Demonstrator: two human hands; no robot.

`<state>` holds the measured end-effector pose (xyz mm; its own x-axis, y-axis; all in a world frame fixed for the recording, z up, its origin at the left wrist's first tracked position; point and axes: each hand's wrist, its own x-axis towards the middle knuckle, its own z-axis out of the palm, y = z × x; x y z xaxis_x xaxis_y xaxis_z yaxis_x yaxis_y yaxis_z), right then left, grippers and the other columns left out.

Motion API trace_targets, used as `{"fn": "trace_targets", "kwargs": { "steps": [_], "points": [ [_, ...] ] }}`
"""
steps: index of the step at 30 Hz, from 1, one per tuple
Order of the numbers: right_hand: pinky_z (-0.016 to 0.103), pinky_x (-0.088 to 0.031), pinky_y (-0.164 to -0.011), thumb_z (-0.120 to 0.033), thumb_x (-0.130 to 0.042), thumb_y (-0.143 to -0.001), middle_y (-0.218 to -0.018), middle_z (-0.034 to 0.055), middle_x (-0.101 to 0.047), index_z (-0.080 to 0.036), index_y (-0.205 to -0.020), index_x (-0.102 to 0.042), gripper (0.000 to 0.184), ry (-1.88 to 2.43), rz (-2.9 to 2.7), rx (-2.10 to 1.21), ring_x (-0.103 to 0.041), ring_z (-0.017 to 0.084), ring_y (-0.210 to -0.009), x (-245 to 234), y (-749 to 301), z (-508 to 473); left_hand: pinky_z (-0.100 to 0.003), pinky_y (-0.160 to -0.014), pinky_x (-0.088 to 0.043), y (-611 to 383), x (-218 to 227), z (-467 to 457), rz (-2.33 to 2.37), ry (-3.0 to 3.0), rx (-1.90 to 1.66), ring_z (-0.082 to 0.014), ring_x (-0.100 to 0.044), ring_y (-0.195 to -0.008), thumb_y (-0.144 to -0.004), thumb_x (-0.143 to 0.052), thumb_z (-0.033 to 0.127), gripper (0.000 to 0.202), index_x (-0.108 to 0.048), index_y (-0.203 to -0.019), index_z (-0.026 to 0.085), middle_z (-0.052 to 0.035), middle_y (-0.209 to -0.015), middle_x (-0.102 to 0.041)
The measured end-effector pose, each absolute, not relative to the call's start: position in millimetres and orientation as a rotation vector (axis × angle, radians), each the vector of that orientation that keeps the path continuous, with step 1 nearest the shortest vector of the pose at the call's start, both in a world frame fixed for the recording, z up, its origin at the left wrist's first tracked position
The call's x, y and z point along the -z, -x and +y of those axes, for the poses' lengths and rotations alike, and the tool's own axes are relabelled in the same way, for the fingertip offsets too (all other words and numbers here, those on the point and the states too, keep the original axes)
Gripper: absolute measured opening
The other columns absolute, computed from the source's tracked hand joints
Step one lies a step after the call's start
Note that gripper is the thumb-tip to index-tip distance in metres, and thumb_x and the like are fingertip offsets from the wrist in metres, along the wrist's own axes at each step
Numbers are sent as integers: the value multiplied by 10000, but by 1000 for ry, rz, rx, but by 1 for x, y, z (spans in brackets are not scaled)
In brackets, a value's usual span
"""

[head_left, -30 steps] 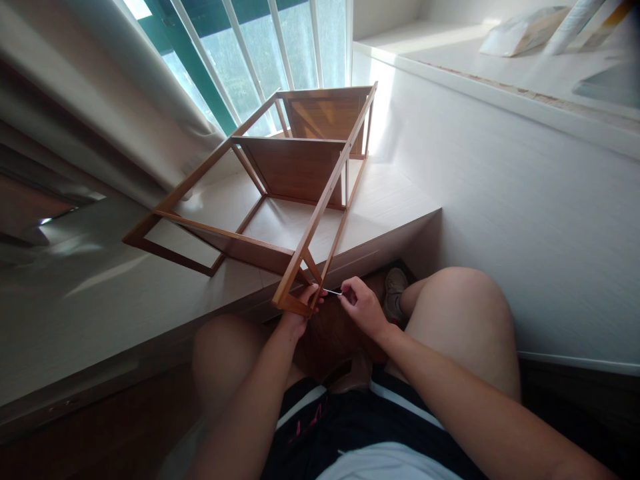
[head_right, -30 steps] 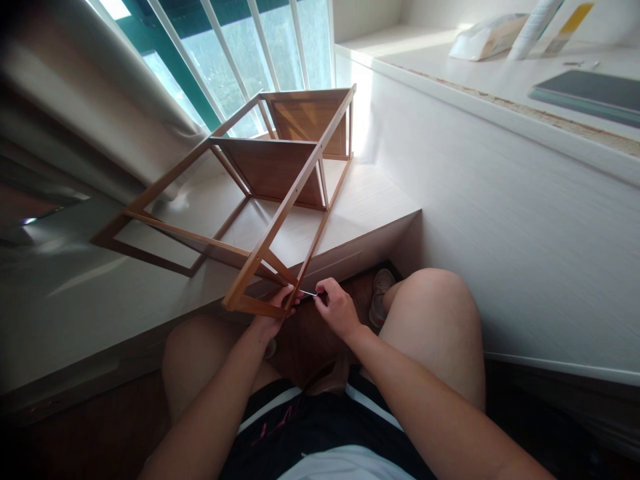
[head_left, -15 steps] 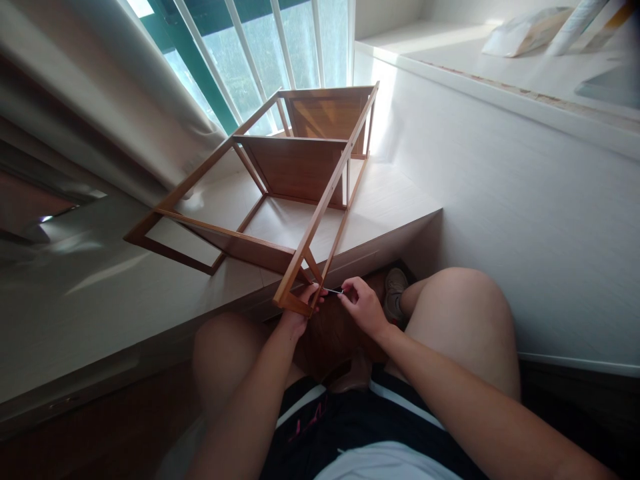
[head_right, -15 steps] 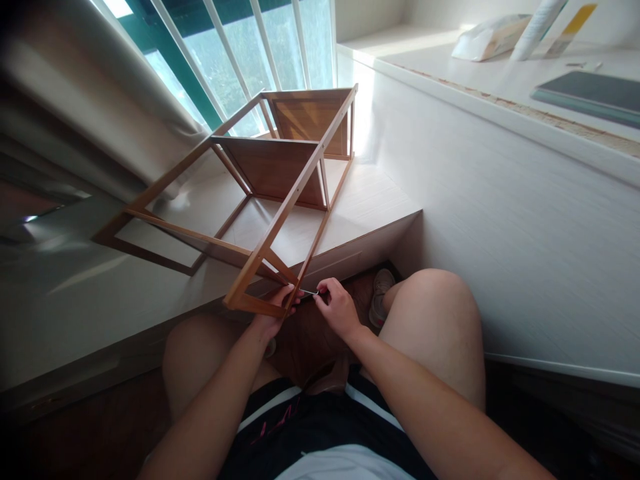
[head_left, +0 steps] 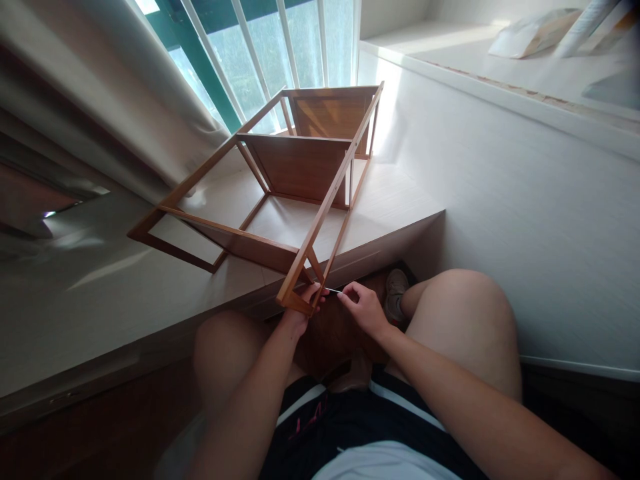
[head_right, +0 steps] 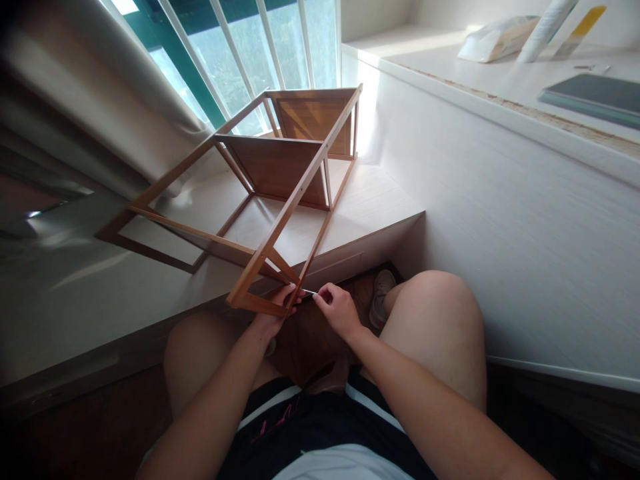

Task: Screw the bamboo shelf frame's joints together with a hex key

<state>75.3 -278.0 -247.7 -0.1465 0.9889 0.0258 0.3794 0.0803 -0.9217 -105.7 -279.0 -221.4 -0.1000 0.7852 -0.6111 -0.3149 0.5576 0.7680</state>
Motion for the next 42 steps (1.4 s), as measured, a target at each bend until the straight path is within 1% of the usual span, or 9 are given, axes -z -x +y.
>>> {"fn": "trace_targets", "kwargs": {
  "steps": [10,14,19,28,31,34,36,38,42],
  "points": [
    [276,-386,-608,-390,-648,-860,-662,-5,-605,-196,-712,-598,249,1356,-1529,-1178,-535,155,-627,251,-75,-278,-196,-539,-426,106,224,-279,1386,-442,-978,-134,-639,-706,-709,-786,413,315,-717,-890,165,-56,-842,-747],
    [269,-383,-562,-414,-661,-841,-612,-7,-593,-197,-669,-578,289,1315,-1395,-1371,-503,141,-569,256,-74,-276,-193,-544,-423,106,225,-279,1383,-441,-981,-127,-631,-707,-712,-786,416,313,-716,-889,168,-52,-840,-746],
    [230,-287,-409,-464,-698,-786,-530,-27,-565,-201,-627,-534,348,1261,-1132,-1686,-396,93,-416,257,-72,-276,-192,-542,-413,105,222,-280,1377,-439,-986,-120,-624,-701,-727,-775,408,291,-715,-870,162,-58,-851,-747],
    [188,-289,-367,-495,-725,-743,-523,-15,-575,-163,-671,-601,362,1205,-879,-2005,-417,71,-410,249,-71,-277,-188,-543,-405,104,222,-281,1362,-432,-977,-115,-622,-708,-763,-748,394,260,-703,-885,169,-65,-913,-751],
    [193,-305,-357,-570,-681,-772,-548,-7,-589,-163,-702,-602,420,1200,-892,-2005,-426,76,-404,251,-69,-278,-189,-545,-402,105,223,-281,1360,-430,-978,-119,-626,-710,-770,-742,391,250,-702,-888,174,-58,-890,-750],
    [202,-312,-344,-677,-562,-821,-580,4,-604,-168,-754,-602,516,1222,-957,-1942,-434,85,-396,255,-68,-278,-191,-548,-400,105,224,-281,1358,-428,-981,-123,-630,-714,-768,-741,387,245,-701,-881,173,-57,-884,-748],
    [206,-317,-345,-701,-480,-855,-592,5,-602,-172,-785,-596,547,1240,-1008,-1885,-435,91,-401,256,-68,-278,-193,-550,-403,105,225,-281,1358,-427,-984,-125,-631,-713,-763,-744,388,252,-701,-881,169,-62,-887,-746],
    [207,-313,-353,-661,-431,-895,-611,-1,-594,-179,-817,-582,511,1253,-1085,-1814,-432,96,-415,256,-69,-278,-196,-551,-405,106,226,-281,1355,-425,-985,-126,-630,-706,-756,-749,392,261,-703,-879,166,-65,-885,-745],
    [220,-350,-419,-468,-479,-927,-744,-15,-608,-212,-1004,-549,277,1269,-1315,-1537,-456,106,-483,257,-72,-279,-199,-545,-400,106,228,-281,1351,-427,-987,-129,-631,-696,-742,-757,399,273,-711,-877,166,-68,-891,-750]
  ]
}}
